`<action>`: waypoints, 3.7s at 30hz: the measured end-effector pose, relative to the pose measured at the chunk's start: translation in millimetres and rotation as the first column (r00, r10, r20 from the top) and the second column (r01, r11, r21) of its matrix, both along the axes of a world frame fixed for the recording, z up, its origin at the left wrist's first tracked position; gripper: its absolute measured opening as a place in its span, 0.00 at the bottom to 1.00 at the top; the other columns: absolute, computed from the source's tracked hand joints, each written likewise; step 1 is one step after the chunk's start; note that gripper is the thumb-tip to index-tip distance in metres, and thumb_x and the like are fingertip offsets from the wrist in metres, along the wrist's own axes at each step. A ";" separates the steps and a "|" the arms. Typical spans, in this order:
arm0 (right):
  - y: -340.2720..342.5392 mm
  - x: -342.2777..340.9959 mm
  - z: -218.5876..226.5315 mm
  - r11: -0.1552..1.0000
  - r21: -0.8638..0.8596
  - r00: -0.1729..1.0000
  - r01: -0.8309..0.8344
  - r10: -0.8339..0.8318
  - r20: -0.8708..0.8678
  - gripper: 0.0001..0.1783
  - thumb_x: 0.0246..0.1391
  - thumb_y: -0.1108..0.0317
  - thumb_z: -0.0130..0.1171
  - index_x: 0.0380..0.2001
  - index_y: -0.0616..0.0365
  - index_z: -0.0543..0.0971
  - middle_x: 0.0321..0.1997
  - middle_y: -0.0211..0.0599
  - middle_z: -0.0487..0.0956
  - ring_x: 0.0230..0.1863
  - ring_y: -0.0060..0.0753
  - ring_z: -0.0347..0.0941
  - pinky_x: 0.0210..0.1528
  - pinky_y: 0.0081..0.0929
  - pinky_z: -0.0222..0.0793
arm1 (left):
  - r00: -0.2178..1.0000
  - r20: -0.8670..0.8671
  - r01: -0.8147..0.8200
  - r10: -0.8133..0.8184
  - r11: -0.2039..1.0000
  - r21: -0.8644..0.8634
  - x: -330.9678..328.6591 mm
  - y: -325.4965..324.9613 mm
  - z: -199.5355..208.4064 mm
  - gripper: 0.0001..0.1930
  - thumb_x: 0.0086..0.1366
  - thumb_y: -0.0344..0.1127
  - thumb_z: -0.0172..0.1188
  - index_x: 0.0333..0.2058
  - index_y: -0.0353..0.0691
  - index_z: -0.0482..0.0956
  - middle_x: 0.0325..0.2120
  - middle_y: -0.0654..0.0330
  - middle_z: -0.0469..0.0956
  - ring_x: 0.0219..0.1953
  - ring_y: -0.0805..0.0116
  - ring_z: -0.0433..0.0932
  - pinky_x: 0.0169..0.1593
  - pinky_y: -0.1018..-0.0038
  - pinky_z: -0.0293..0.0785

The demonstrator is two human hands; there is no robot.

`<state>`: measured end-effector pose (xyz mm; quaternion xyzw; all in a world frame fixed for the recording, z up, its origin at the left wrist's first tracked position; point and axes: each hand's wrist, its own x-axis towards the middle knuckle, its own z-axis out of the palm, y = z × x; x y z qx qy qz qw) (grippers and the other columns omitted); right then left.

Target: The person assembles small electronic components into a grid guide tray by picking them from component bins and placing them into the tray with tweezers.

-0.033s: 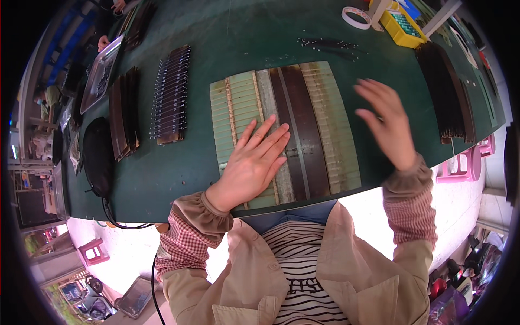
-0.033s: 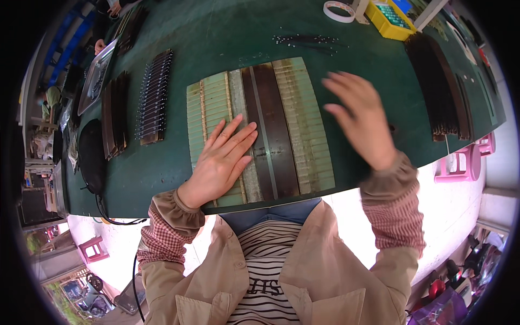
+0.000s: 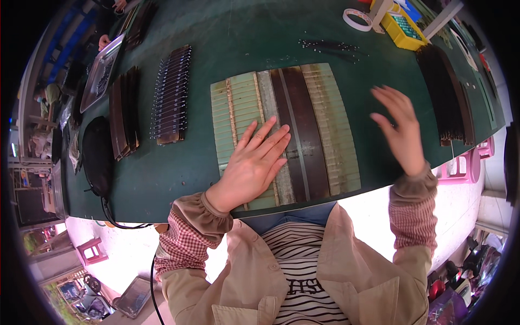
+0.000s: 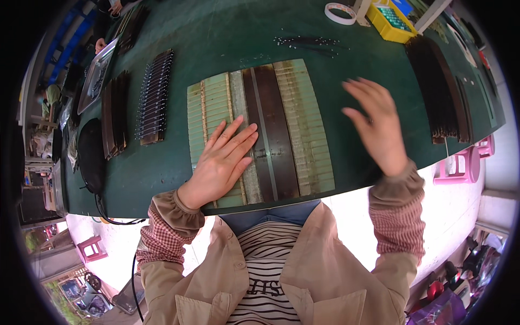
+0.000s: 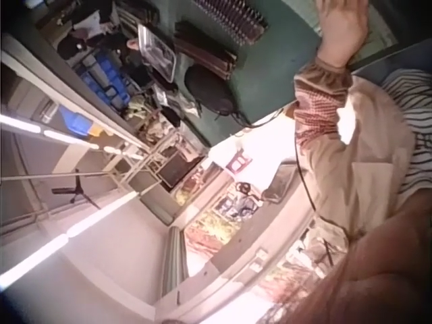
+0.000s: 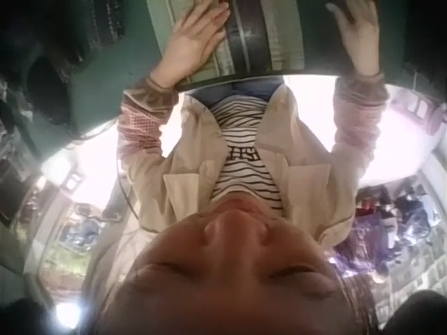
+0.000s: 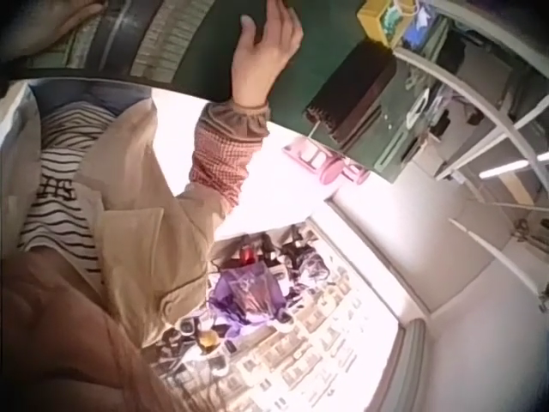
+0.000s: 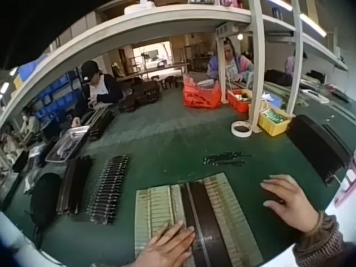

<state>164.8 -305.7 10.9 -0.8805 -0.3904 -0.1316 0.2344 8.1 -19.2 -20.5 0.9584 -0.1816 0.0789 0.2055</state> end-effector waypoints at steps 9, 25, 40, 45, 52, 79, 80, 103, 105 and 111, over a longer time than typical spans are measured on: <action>-85.0 25.7 -26.3 0.976 -0.079 0.952 0.202 -0.214 -0.218 0.26 0.42 0.80 0.63 0.49 0.60 0.75 0.47 0.45 0.74 0.50 0.45 0.69 0.51 0.34 0.67 | 0.998 0.054 0.049 -0.043 0.993 -0.109 1.1 1.0 6.1 0.27 0.61 0.28 0.57 0.60 0.36 0.64 0.55 0.54 0.71 0.64 0.50 0.60 0.65 0.54 0.54; 106.7 178.7 -30.3 0.975 -0.138 0.958 -0.172 0.133 -0.253 0.29 0.43 0.65 0.70 0.48 0.62 0.73 0.45 0.45 0.75 0.51 0.47 0.68 0.54 0.36 0.65 | 0.997 0.069 0.056 -0.039 0.964 -0.261 -2.0 1.1 9.5 0.32 0.54 0.27 0.63 0.59 0.35 0.65 0.59 0.42 0.63 0.60 0.44 0.65 0.60 0.56 0.64; 105.5 170.3 -57.7 0.962 -0.039 0.960 -0.270 0.265 -0.089 0.13 0.49 0.74 0.60 0.38 0.62 0.70 0.38 0.49 0.74 0.44 0.53 0.69 0.47 0.39 0.66 | 0.994 0.104 0.055 -0.021 0.940 -0.337 -4.8 6.7 4.9 0.30 0.56 0.26 0.62 0.58 0.32 0.64 0.47 0.47 0.75 0.61 0.48 0.64 0.57 0.59 0.67; 99.8 170.2 -56.6 0.978 0.008 0.976 -0.207 0.206 0.067 0.09 0.54 0.73 0.56 0.38 0.62 0.71 0.33 0.46 0.74 0.35 0.46 0.73 0.39 0.36 0.69 | 0.992 0.127 0.034 0.012 0.934 -0.355 -9.7 4.9 -1.9 0.29 0.57 0.27 0.61 0.58 0.31 0.64 0.45 0.49 0.75 0.61 0.49 0.64 0.56 0.59 0.67; 79.4 172.0 -33.3 0.790 0.561 0.831 0.249 0.124 -0.543 0.08 0.65 0.68 0.47 0.43 0.58 0.71 0.27 0.29 0.71 0.26 0.16 0.66 0.31 0.20 0.68 | 0.992 0.124 0.030 0.018 0.926 -0.376 -7.7 4.9 2.9 0.29 0.57 0.26 0.61 0.58 0.31 0.64 0.48 0.47 0.74 0.61 0.49 0.64 0.57 0.60 0.67; 87.6 53.7 13.8 0.781 0.558 0.112 0.281 0.550 -0.827 0.12 0.62 0.68 0.51 0.44 0.64 0.72 0.27 0.24 0.69 0.18 0.12 0.56 0.17 0.13 0.46 | 0.977 -0.053 -0.196 0.208 0.766 -0.612 -5.9 13.6 -0.8 0.13 0.62 0.25 0.58 0.46 0.31 0.72 0.43 0.53 0.76 0.49 0.63 0.75 0.52 0.71 0.70; 91.2 37.5 21.3 0.840 0.491 0.046 0.230 0.495 -0.868 0.12 0.60 0.68 0.53 0.43 0.64 0.73 0.25 0.24 0.69 0.16 0.12 0.55 0.17 0.13 0.45 | 0.961 -0.146 -0.267 0.233 0.661 -0.701 -4.8 14.3 -2.6 0.10 0.63 0.25 0.57 0.43 0.31 0.72 0.42 0.54 0.76 0.47 0.66 0.76 0.51 0.73 0.71; 53.2 -79.9 -9.5 0.952 0.243 0.518 -0.186 0.305 -0.799 0.14 0.47 0.74 0.65 0.38 0.67 0.78 0.29 0.38 0.77 0.29 0.29 0.73 0.32 0.24 0.69 | 0.973 0.010 -0.197 0.231 0.854 -0.482 -65.6 -19.1 5.8 0.10 0.52 0.18 0.59 0.35 0.31 0.77 0.37 0.52 0.78 0.47 0.52 0.73 0.49 0.65 0.71; 50.8 -81.7 -7.4 0.958 0.181 0.558 -0.221 0.277 -0.782 0.15 0.46 0.75 0.66 0.39 0.68 0.78 0.30 0.41 0.77 0.29 0.33 0.74 0.33 0.26 0.70 | 0.960 0.054 -0.224 0.274 0.871 -0.437 -75.8 -24.8 1.2 0.11 0.50 0.17 0.59 0.35 0.30 0.77 0.39 0.51 0.78 0.50 0.48 0.72 0.50 0.63 0.70; 49.8 -85.6 -10.3 0.960 0.172 0.572 -0.223 0.272 -0.774 0.15 0.45 0.74 0.66 0.38 0.67 0.78 0.30 0.43 0.77 0.29 0.38 0.74 0.33 0.28 0.70 | 0.956 0.055 -0.236 0.288 0.866 -0.441 -89.8 -31.7 -11.1 0.12 0.50 0.16 0.58 0.36 0.30 0.78 0.45 0.48 0.76 0.53 0.46 0.71 0.55 0.59 0.68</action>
